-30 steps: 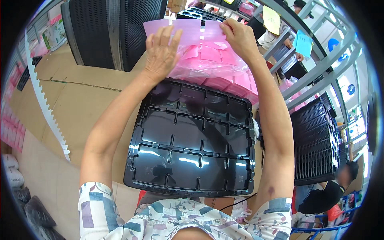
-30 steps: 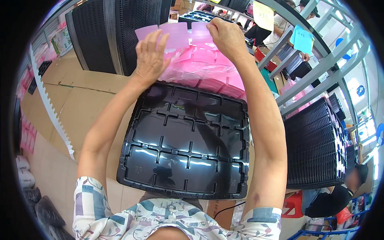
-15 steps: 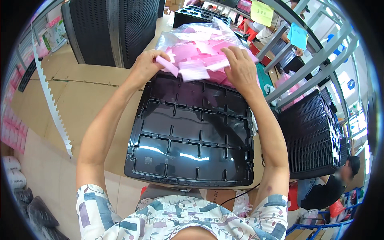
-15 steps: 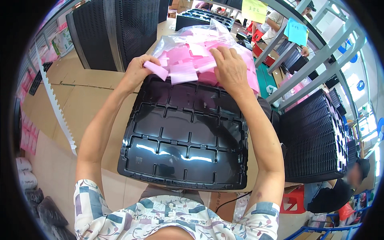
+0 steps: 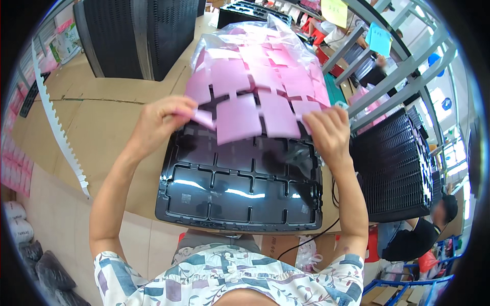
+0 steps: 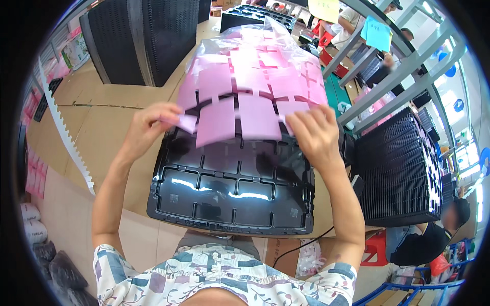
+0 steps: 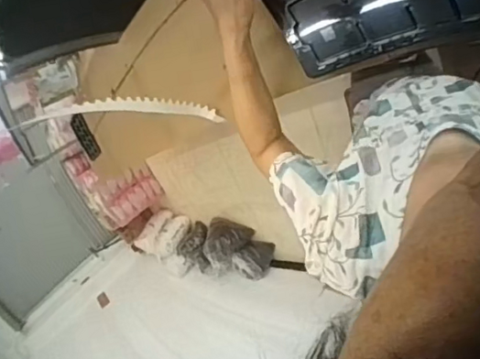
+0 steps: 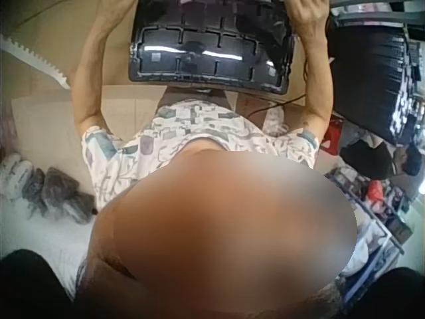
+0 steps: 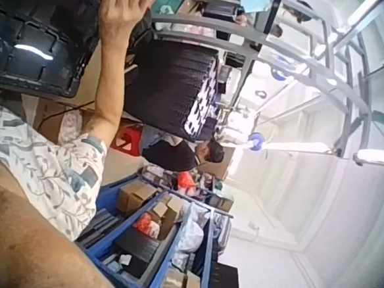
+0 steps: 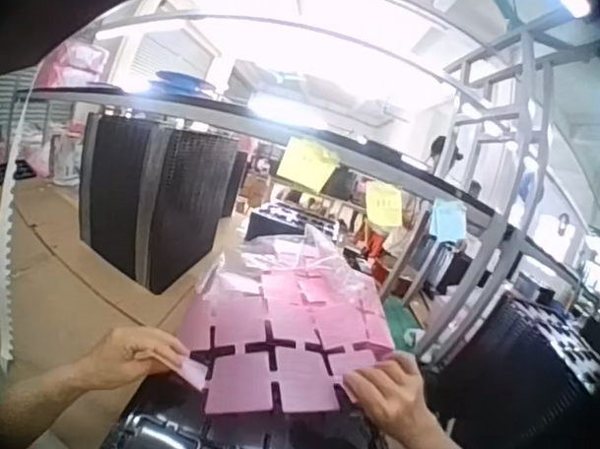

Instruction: The person repeatedly assembles black plastic trays by first applying small white adhesive pads to the tray's interior surface. They then place a pink plastic grid insert into the tray, pressing it down to secure it. The completed trays are stacked on a nearby table. The process is repeated for multiple units.

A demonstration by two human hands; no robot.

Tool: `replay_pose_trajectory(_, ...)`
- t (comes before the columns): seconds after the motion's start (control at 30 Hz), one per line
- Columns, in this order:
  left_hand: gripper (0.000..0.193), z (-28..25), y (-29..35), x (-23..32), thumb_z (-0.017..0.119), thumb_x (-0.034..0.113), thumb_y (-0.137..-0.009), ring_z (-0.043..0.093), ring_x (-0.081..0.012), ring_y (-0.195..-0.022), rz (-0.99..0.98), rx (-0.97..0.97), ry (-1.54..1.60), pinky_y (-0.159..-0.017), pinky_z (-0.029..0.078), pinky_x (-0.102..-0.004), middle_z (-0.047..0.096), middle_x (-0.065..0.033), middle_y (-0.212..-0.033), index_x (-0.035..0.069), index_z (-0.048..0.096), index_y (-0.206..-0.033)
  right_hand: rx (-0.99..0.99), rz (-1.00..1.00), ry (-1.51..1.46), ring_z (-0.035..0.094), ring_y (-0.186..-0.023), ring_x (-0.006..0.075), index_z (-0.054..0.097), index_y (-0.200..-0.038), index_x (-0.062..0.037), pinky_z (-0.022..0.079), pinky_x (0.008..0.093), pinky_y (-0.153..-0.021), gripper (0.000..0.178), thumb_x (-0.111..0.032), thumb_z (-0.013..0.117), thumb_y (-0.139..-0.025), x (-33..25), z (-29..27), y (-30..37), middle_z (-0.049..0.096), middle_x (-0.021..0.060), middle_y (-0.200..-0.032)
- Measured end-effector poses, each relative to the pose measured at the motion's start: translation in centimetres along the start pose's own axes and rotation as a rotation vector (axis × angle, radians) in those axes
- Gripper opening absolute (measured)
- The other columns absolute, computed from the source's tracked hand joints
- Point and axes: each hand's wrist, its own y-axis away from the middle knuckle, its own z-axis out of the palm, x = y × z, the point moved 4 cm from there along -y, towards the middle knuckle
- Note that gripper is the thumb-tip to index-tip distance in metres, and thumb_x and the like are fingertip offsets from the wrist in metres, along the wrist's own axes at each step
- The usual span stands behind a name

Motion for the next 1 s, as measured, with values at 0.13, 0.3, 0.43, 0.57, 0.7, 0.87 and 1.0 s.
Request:
replay_pose_trajectory(0.13, 0.013, 2.3, 3.6, 2.3, 0.066, -0.004, -0.089, 0.067, -0.0225, -0.091, 0.048, -0.028, -0.268, -0.077, 0.053, -0.0316, 0.070, -0.0097, -0.098, -0.001, 0.070, -0.101, -0.103, 0.114, -0.090, 0.063, -0.081, 0.0218, 0.068, -0.095, -0.0048, 0.049, 0.0410, -0.082, 0.024, -0.004, 0.071, -0.071, -3.1, -2.3, 4.2, 0.066, 0.0042, -0.089)
replay_pose_trajectory(0.3, 0.012, 2.6, 5.7, 2.6, 0.067, -0.003, -0.086, 0.067, -0.0261, -0.094, 0.032, -0.065, -0.300, -0.085, 0.052, -0.0346, 0.071, -0.0096, -0.095, -0.001, 0.068, -0.097, -0.185, 0.232, -0.160, 0.062, -0.080, 0.0230, 0.069, -0.093, -0.0057, 0.048, 0.0398, -0.082, 0.023, -0.003, 0.074, -0.070, -3.7, -4.1, 7.0, 0.067, 0.0041, -0.089)
replay_pose_trajectory(0.43, 0.015, 3.5, 6.8, 4.0, 0.070, -0.001, -0.079, 0.065, -0.0273, -0.098, 0.169, -0.084, -0.481, -0.084, 0.051, -0.0359, 0.069, -0.0097, -0.100, 0.001, 0.069, -0.094, -0.217, 0.336, -0.168, 0.060, -0.076, 0.0232, 0.071, -0.091, -0.0086, 0.047, 0.0395, -0.073, 0.024, -0.006, 0.079, -0.069, -4.9, -5.2, 9.1, 0.063, 0.0038, -0.083)
replay_pose_trajectory(0.57, 0.021, 3.8, 8.0, 5.4, 0.073, -0.001, -0.071, 0.060, -0.0248, -0.091, 0.178, -0.046, -0.684, -0.075, 0.048, -0.0346, 0.063, -0.0078, -0.094, 0.004, 0.070, -0.091, -0.277, 0.559, -0.165, 0.058, -0.067, 0.0227, 0.073, -0.101, -0.0106, 0.046, 0.0348, -0.056, 0.030, -0.005, 0.078, -0.072, -5.9, -6.0, 10.4, 0.050, 0.0057, -0.070)
replay_pose_trajectory(0.7, 0.023, 3.5, 9.1, 5.3, 0.072, -0.005, -0.068, 0.056, -0.0228, -0.081, 0.104, -0.024, -0.560, -0.068, 0.045, -0.0333, 0.060, -0.0063, -0.086, 0.004, 0.071, -0.089, -0.429, 0.779, -0.305, 0.060, -0.066, 0.0199, 0.072, -0.115, -0.0097, 0.048, 0.0293, -0.059, 0.037, 0.001, 0.070, -0.079, -6.2, -6.5, 11.8, 0.059, 0.0071, -0.076)
replay_pose_trajectory(0.87, 0.027, 4.2, 9.4, 5.7, 0.070, -0.008, -0.064, 0.058, -0.0238, -0.078, 0.163, -0.029, -0.596, -0.064, 0.046, -0.0342, 0.062, -0.0062, -0.085, 0.005, 0.070, -0.087, -0.303, 1.201, -1.004, 0.066, -0.070, 0.0133, 0.067, -0.122, 0.0025, 0.050, 0.0236, -0.060, 0.033, -0.001, 0.061, -0.090, -5.6, -6.6, 14.1, 0.072, 0.0124, -0.094)
replay_pose_trajectory(1.0, 0.030, 4.3, 9.8, 6.4, 0.068, -0.010, -0.063, 0.059, -0.0246, -0.077, 0.240, -0.050, -0.717, -0.065, 0.048, -0.0340, 0.063, -0.0065, -0.086, 0.004, 0.071, -0.089, -0.250, 1.530, -1.389, 0.063, -0.064, 0.0088, 0.070, -0.110, 0.0064, 0.041, 0.0189, -0.047, 0.028, -0.018, 0.062, -0.097, -4.8, -6.5, 14.6, 0.071, 0.0104, -0.086)
